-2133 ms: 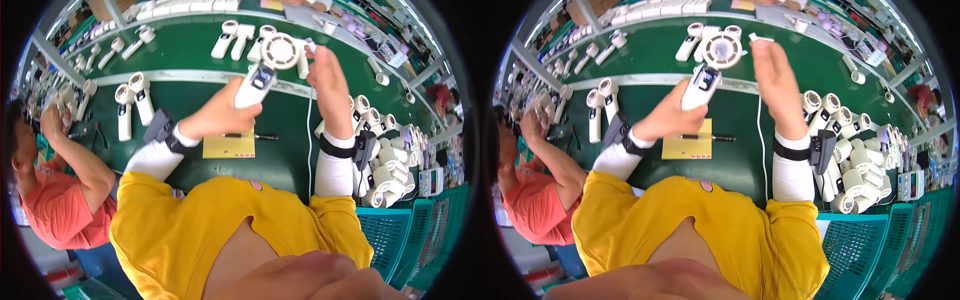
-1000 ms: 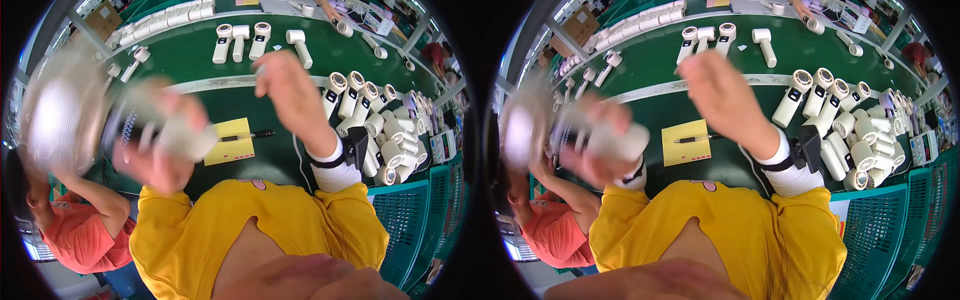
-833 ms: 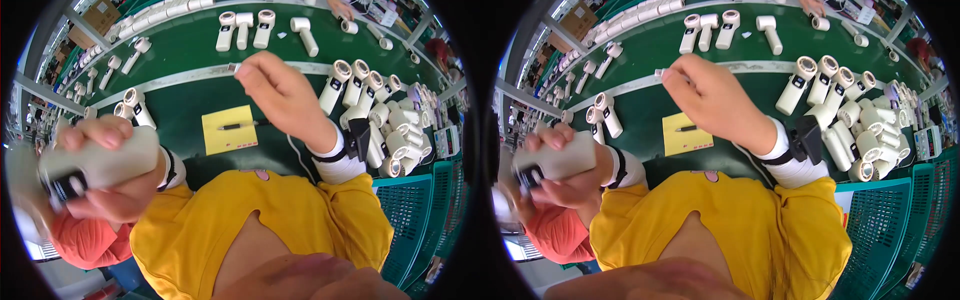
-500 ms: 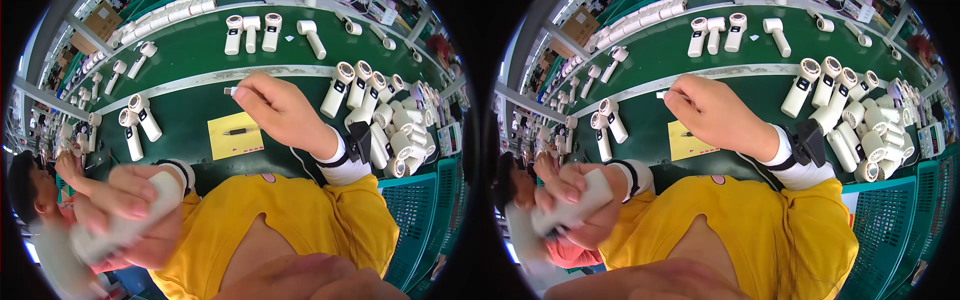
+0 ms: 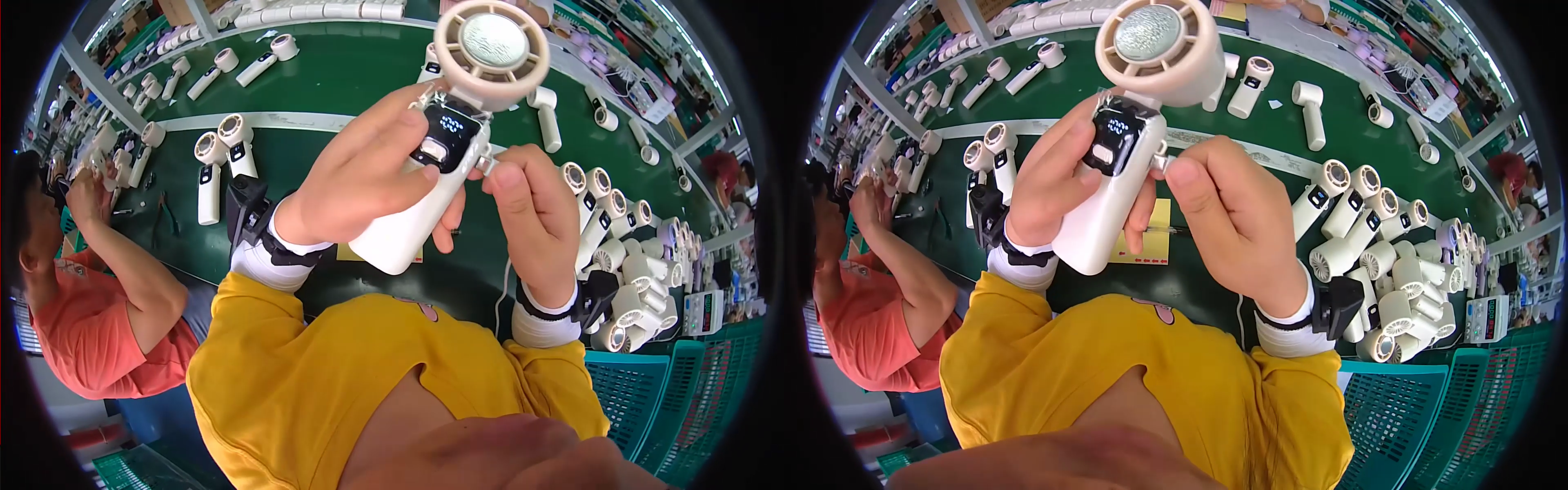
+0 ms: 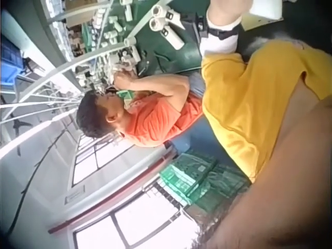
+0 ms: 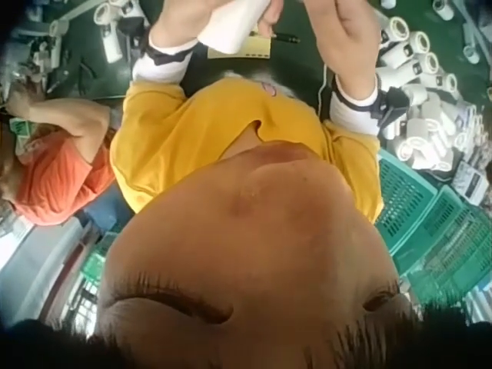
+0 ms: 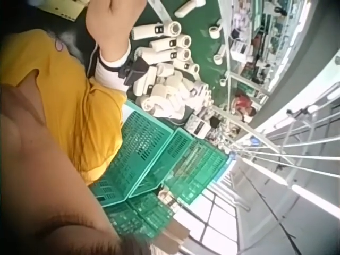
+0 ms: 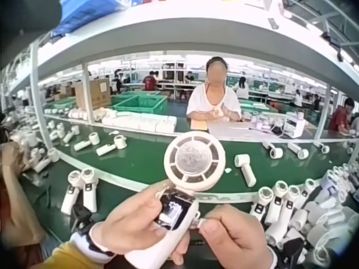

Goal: The person tests handheld fans by pressing their buttons, plugging a charging cable into their ports, and then unplugging them before placing them back on the table.

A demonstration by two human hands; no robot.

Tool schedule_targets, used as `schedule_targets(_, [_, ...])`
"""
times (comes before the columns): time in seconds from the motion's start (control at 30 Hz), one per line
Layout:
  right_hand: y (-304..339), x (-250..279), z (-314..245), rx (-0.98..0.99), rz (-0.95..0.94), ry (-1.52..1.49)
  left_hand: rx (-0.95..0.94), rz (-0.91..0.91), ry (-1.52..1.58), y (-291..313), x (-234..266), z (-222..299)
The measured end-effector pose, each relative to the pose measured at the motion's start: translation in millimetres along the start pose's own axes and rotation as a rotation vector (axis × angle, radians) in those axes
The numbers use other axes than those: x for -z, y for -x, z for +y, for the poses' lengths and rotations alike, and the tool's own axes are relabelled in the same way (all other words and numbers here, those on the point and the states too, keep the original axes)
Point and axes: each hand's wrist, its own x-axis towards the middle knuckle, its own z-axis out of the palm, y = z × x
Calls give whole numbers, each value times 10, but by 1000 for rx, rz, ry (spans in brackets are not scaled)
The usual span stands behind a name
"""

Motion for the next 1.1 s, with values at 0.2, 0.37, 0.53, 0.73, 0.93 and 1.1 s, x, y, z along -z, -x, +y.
schedule_targets(0.2, [12, 126, -70, 5, -147, 209, 48, -165, 33, -25, 103, -55])
schedule_targets(0.37, [11, -73, -18, 66, 24, 270, -143, -98, -85, -81, 132, -235])
schedule_targets(0.53, [-61, -96, 171, -30, 17, 77, -162, -54, -67, -135, 135, -276])
schedule_targets(0.73, [-86, 32, 106, -104, -41, 93, -237, -52, -314, -212, 116, -328])
schedule_targets(0.93, [-81, 42, 87, -128, -37, 103, -304, -36, -222, -182, 107, -364])
schedule_targets(1.1, [-24, 221, 10, -77, 96, 118, -218, 89, 166, -47, 346, 46])
